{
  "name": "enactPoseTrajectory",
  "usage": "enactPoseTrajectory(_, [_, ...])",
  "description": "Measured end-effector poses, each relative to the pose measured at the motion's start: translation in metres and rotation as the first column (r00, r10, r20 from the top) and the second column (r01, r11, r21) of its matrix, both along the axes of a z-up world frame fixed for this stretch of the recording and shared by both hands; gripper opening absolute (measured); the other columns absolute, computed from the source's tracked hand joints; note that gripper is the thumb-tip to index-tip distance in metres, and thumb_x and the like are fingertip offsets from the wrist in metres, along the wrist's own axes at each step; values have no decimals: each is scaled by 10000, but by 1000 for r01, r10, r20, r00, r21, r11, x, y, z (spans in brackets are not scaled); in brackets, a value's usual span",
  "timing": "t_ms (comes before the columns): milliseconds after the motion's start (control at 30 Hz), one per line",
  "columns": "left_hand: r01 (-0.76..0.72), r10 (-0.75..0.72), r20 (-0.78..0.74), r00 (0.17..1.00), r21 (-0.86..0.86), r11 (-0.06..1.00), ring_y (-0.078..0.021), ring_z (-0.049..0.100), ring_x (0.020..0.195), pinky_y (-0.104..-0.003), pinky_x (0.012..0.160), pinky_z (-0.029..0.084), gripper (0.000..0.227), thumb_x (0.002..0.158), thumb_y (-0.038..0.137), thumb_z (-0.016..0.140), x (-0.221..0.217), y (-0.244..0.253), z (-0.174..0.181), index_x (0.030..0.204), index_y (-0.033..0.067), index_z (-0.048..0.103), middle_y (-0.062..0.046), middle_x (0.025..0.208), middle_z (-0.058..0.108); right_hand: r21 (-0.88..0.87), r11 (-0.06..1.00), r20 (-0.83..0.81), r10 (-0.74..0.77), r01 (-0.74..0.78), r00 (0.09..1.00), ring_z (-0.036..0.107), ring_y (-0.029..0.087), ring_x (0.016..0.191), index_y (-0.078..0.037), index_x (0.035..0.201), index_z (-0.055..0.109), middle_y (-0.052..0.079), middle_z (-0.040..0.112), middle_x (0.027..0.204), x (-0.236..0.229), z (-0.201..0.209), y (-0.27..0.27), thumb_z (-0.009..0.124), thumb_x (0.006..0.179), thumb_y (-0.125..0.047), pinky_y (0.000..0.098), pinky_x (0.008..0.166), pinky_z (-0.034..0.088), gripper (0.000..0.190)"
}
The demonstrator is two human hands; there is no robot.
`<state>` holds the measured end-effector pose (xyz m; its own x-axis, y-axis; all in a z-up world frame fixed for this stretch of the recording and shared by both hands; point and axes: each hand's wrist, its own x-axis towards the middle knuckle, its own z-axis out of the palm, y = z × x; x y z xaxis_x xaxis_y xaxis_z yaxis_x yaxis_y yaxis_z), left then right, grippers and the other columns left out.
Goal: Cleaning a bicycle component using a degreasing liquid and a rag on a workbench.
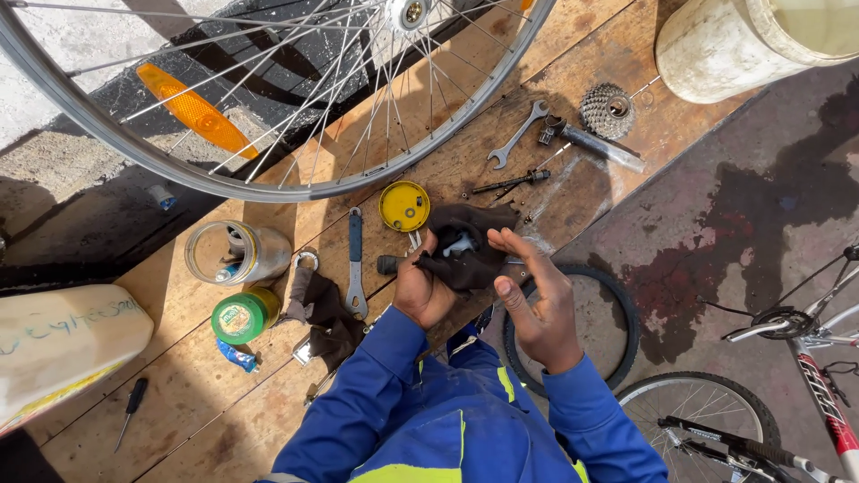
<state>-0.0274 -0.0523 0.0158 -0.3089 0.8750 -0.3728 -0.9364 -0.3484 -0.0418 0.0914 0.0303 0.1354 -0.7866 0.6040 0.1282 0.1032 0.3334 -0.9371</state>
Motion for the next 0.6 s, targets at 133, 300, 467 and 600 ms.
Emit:
enactPoseTrajectory(133, [21,-21,-24,1000,-6,1000,-355,605,1177,-511,1033,499,400,1031,329,481,3,0,-1,1272,25,581,-212,1268,621,160,987,31,13,-18,999,450,405,1332,-10,1480,307,199,444,1466,-11,0,-15,535,1001,-266,628,1115,347,589])
enactPoseTrajectory(300, [-6,6,6,1000,-36,999,-366,616,1156,-523,1024,498,398,1027,319,469,-2,-11,-25,1272,25,577,-227,1238,629,367,853,26,-407,370,913,665,261,929,-33,1179,611,76,572,1079,15,-39,26,609,992,-78,418,825,590,193])
enactPoseTrajectory(467, [5,-4,18,1000,-43,999,-368,613,1153,-526,1025,492,403,1027,321,468,-4,-18,-26,1268,16,571,-222,1240,627,424,883,402,-383,202,832,680,281,877,-40,1157,643,86,590,993,34,-112,92,700,949,-114,409,718,612,228])
enactPoseTrajectory(600, [8,-9,-8,1000,-59,998,-351,637,1096,-516,989,511,404,1024,330,474,-5,-19,-14,1241,5,577,-210,1183,645,549,836,513,-342,5,787,688,345,817,-45,1106,693,103,587,939,8,-122,103,731,898,-164,466,655,588,242])
